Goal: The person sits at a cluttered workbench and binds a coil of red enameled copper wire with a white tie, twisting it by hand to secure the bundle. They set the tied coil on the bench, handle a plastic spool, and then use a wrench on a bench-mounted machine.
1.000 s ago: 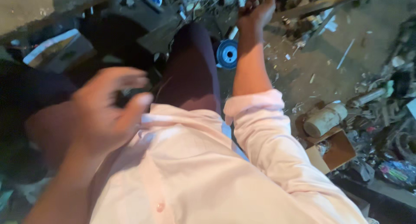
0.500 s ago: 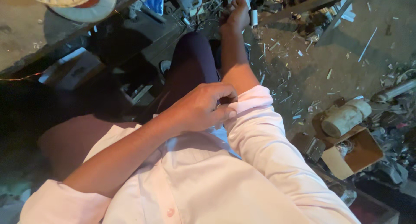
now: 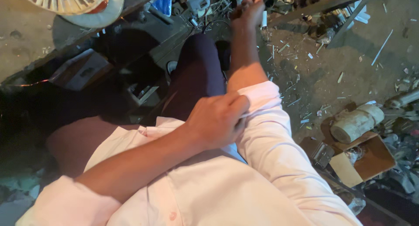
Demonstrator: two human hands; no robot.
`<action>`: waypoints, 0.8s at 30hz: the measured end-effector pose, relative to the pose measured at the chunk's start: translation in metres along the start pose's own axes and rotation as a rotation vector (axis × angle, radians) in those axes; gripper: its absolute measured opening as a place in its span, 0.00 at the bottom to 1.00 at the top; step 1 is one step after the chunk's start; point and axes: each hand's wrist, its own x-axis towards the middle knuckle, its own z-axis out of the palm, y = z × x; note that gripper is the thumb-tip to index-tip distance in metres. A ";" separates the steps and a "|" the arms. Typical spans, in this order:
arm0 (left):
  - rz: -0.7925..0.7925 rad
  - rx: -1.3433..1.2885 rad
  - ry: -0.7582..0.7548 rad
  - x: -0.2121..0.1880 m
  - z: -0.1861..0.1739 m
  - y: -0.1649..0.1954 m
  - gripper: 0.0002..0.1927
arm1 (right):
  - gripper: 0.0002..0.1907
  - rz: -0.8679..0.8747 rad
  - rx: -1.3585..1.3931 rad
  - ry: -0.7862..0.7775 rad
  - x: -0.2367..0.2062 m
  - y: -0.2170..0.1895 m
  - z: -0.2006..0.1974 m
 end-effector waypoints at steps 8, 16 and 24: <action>0.047 -0.038 -0.107 -0.014 0.007 -0.040 0.17 | 0.18 -0.005 0.050 -0.013 0.004 -0.028 0.010; -0.335 -0.185 -0.153 -0.015 0.019 -0.029 0.11 | 0.19 0.075 0.013 -0.072 0.021 -0.023 0.015; -0.249 -0.238 -0.224 -0.019 -0.040 -0.042 0.19 | 0.07 -0.249 -0.111 -0.252 0.006 -0.034 0.035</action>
